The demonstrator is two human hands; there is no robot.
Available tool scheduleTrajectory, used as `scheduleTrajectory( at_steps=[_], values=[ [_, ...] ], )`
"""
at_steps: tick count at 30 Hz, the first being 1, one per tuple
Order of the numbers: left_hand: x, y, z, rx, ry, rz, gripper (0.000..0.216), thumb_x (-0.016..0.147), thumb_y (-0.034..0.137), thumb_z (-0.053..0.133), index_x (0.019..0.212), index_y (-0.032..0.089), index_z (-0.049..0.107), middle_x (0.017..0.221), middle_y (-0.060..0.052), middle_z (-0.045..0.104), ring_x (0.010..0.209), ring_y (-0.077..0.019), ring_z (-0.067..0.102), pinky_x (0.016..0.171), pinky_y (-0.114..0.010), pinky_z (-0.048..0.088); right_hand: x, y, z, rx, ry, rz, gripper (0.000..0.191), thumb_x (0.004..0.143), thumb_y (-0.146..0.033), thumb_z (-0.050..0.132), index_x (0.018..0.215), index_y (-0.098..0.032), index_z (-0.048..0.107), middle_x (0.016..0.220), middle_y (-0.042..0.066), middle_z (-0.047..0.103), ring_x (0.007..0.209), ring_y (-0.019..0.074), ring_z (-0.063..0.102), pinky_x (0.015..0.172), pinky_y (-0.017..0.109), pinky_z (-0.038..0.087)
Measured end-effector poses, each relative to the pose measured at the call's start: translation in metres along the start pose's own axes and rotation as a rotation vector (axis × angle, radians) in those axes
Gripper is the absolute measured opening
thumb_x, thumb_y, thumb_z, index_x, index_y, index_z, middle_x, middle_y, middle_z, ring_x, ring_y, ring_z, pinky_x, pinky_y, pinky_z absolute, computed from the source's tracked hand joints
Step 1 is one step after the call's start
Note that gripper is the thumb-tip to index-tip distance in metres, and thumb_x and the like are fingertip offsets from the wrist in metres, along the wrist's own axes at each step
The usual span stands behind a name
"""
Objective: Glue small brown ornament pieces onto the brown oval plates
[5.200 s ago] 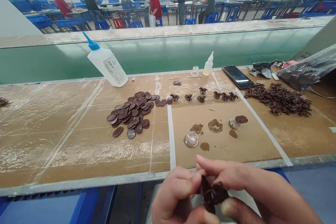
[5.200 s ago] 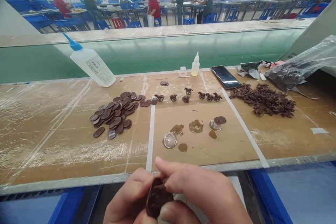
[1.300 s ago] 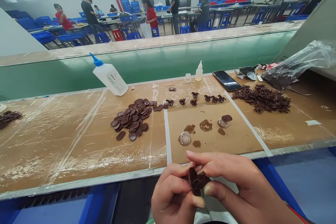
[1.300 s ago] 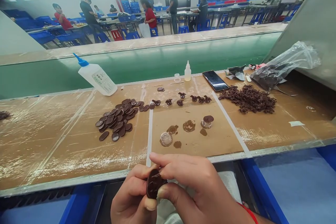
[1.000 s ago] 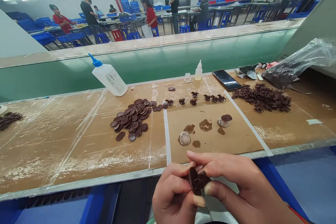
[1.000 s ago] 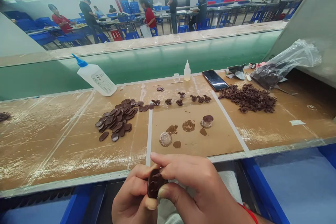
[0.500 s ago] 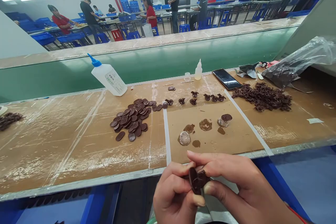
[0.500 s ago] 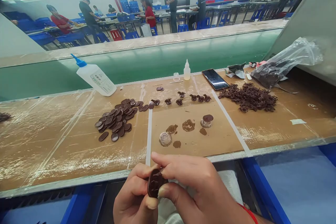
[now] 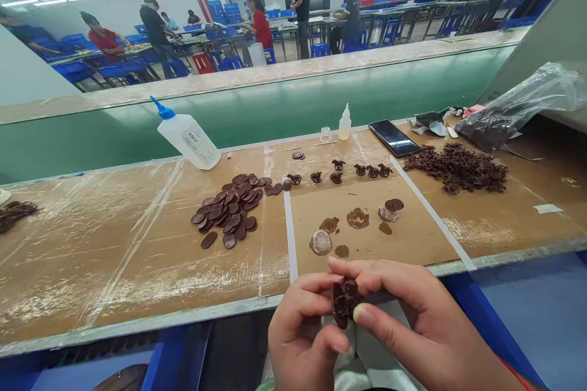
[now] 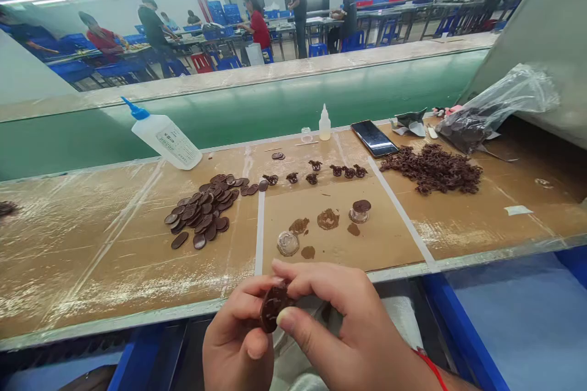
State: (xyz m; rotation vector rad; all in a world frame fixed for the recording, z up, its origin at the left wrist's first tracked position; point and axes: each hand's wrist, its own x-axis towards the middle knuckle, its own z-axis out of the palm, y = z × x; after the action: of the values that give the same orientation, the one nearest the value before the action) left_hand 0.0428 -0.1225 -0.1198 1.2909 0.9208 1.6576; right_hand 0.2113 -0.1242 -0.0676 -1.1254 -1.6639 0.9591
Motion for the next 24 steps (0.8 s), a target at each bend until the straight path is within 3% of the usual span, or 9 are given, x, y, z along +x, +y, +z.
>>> scheduleTrajectory(
  at_steps=[7, 11, 16, 19, 24],
  values=[
    [0.001, -0.001, 0.002, 0.081, -0.015, 0.033, 0.038, 0.08, 0.057, 0.081, 0.073, 0.021, 0.072, 0.087, -0.002, 0.077, 0.077, -0.0161, 0.072, 0.07, -0.023, 0.06, 0.002, -0.002, -0.003, -0.026, 0.046, -0.083, 0.008, 0.093, -0.024, 0.074, 0.101, -0.025, 0.073, 0.121, 0.005, 0.079, 0.113, 0.0234, 0.076, 0.098, 0.029, 0.062],
    [0.008, 0.007, -0.002, 0.15, -0.138, 0.096, 0.046, 0.084, 0.061, 0.075, 0.067, 0.019, 0.068, 0.082, -0.001, 0.069, 0.069, -0.0118, 0.066, 0.064, -0.019, 0.056, 0.005, -0.007, -0.01, -0.065, 0.04, -0.159, 0.014, 0.091, -0.018, 0.076, 0.103, -0.025, 0.073, 0.119, 0.004, 0.08, 0.109, 0.0203, 0.078, 0.096, 0.023, 0.062],
    [0.011, 0.016, -0.006, 0.19, -0.242, 0.099, 0.041, 0.088, 0.057, 0.072, 0.073, 0.02, 0.073, 0.088, -0.002, 0.067, 0.078, -0.013, 0.068, 0.074, -0.02, 0.058, 0.014, -0.018, -0.015, -0.04, -0.059, -0.241, 0.012, 0.095, -0.014, 0.071, 0.095, -0.025, 0.073, 0.123, 0.001, 0.079, 0.114, 0.0167, 0.075, 0.097, 0.015, 0.059],
    [0.006, 0.01, -0.003, 0.151, -0.191, 0.089, 0.037, 0.09, 0.054, 0.072, 0.075, 0.02, 0.074, 0.094, -0.003, 0.069, 0.083, -0.0134, 0.069, 0.078, -0.021, 0.058, 0.017, -0.021, -0.014, -0.162, -0.042, -0.306, 0.015, 0.094, -0.009, 0.067, 0.098, -0.021, 0.075, 0.123, 0.005, 0.079, 0.114, 0.0169, 0.075, 0.103, 0.014, 0.055],
    [0.002, 0.002, 0.008, -0.089, -0.043, 0.0, 0.026, 0.088, 0.049, 0.078, 0.081, 0.024, 0.075, 0.098, -0.001, 0.069, 0.08, -0.0133, 0.067, 0.074, -0.023, 0.058, 0.015, -0.019, -0.013, -0.361, 0.04, -0.422, 0.032, 0.089, -0.007, 0.067, 0.12, -0.015, 0.073, 0.134, 0.009, 0.072, 0.123, 0.0201, 0.071, 0.114, 0.02, 0.049]
  ],
)
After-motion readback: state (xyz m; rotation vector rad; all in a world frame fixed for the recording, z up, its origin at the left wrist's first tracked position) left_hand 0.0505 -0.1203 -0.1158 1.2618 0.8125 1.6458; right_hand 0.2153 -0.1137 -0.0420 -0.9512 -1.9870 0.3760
